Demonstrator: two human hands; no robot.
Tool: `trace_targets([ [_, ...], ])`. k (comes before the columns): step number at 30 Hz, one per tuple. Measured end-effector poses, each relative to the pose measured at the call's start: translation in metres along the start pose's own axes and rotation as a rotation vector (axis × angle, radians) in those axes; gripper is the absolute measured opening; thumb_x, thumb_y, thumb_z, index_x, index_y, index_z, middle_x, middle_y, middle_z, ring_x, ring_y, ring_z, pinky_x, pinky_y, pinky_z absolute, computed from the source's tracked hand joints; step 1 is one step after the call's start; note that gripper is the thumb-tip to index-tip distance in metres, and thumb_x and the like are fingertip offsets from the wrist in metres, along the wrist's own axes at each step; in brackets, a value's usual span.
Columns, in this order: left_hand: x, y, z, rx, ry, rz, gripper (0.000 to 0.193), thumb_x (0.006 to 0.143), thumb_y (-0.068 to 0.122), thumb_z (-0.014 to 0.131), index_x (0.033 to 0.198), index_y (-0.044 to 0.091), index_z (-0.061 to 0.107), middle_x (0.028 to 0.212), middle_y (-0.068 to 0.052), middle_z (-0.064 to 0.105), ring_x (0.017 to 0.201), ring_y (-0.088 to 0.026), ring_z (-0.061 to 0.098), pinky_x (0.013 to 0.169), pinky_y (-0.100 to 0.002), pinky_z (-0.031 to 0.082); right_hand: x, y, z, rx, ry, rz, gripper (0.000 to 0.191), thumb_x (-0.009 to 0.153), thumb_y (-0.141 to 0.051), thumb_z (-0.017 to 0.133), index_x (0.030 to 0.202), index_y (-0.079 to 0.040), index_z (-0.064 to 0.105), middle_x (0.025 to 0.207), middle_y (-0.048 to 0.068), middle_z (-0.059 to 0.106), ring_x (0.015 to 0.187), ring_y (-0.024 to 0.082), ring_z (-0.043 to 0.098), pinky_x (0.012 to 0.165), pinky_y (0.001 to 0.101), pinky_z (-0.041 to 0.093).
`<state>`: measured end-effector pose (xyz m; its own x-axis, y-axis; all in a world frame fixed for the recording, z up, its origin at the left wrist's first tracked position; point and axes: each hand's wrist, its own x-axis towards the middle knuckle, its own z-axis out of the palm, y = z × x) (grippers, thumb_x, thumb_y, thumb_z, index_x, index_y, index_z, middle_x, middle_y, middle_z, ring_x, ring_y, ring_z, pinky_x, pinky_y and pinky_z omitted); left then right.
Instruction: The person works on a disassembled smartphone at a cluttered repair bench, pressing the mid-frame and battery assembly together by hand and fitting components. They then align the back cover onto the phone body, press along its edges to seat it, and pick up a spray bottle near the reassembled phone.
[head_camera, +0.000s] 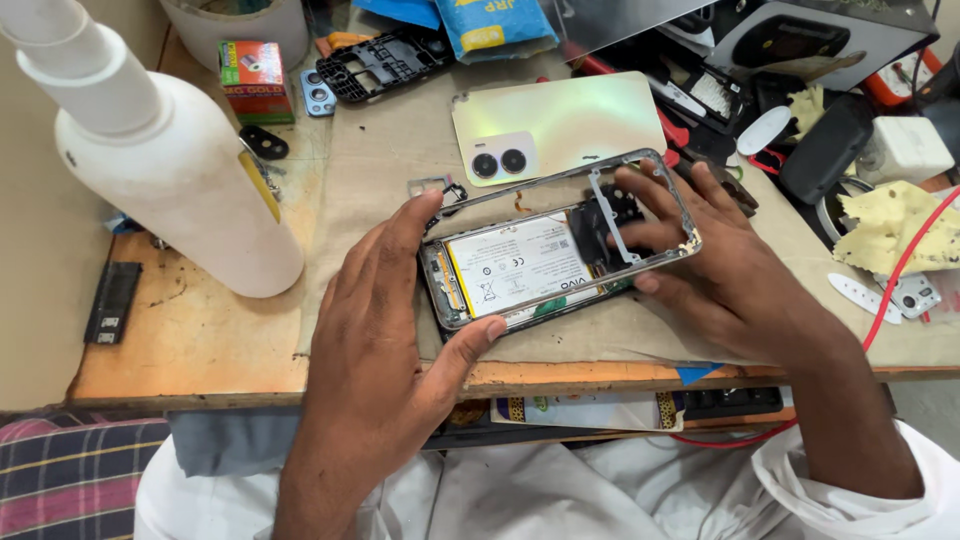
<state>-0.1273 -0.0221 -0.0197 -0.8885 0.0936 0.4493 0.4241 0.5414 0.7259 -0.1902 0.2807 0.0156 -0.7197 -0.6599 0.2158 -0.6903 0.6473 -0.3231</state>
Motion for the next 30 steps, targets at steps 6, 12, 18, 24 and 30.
trace_targets([
  [6,0.001,0.001,0.0,0.007,-0.004,0.001,0.089,0.087,0.033,0.08,0.157,0.007,0.031,0.148,-0.019,0.055,0.136,-0.038,0.051,0.11,-0.05,0.038,0.012,0.01,-0.002,0.03,-0.06,-0.027,0.043,0.087,-0.013,0.068,0.127,-0.008,0.055,0.154,0.012,0.053,0.152,0.034,0.037,0.125,0.0589,0.013],
  [12,0.001,0.002,-0.001,0.003,-0.008,-0.008,0.087,0.089,0.035,0.078,0.157,0.008,0.031,0.146,-0.019,0.056,0.135,-0.037,0.053,0.11,-0.05,0.039,0.009,0.001,0.002,0.172,0.122,0.043,0.046,0.085,0.006,0.054,0.127,-0.009,0.065,0.144,0.008,0.066,0.144,0.027,0.059,0.129,0.0484,0.037],
  [18,0.001,0.001,-0.001,0.012,-0.02,-0.011,0.088,0.088,0.035,0.078,0.156,0.008,0.031,0.145,-0.019,0.056,0.134,-0.037,0.054,0.108,-0.05,0.038,-0.004,-0.004,0.011,0.068,0.163,-0.056,0.043,0.082,0.005,0.067,0.122,-0.008,0.073,0.148,0.018,0.059,0.145,0.037,0.053,0.123,0.048,0.039],
  [24,0.002,0.0,0.0,0.013,-0.013,-0.01,0.087,0.089,0.035,0.078,0.157,0.007,0.031,0.146,-0.021,0.055,0.135,-0.038,0.052,0.11,-0.05,0.038,-0.008,0.009,0.006,0.345,0.018,0.018,0.043,0.086,0.002,0.067,0.127,-0.009,0.07,0.164,0.02,0.047,0.123,0.027,0.061,0.097,0.0364,0.045],
  [30,0.002,0.001,0.0,0.015,-0.023,-0.016,0.087,0.089,0.035,0.077,0.156,0.007,0.031,0.147,-0.021,0.055,0.136,-0.038,0.052,0.11,-0.05,0.038,-0.007,0.012,0.006,0.459,-0.021,-0.012,0.041,0.092,0.001,0.063,0.131,-0.009,0.065,0.169,0.022,0.039,0.141,0.024,0.057,0.097,0.0299,0.048],
])
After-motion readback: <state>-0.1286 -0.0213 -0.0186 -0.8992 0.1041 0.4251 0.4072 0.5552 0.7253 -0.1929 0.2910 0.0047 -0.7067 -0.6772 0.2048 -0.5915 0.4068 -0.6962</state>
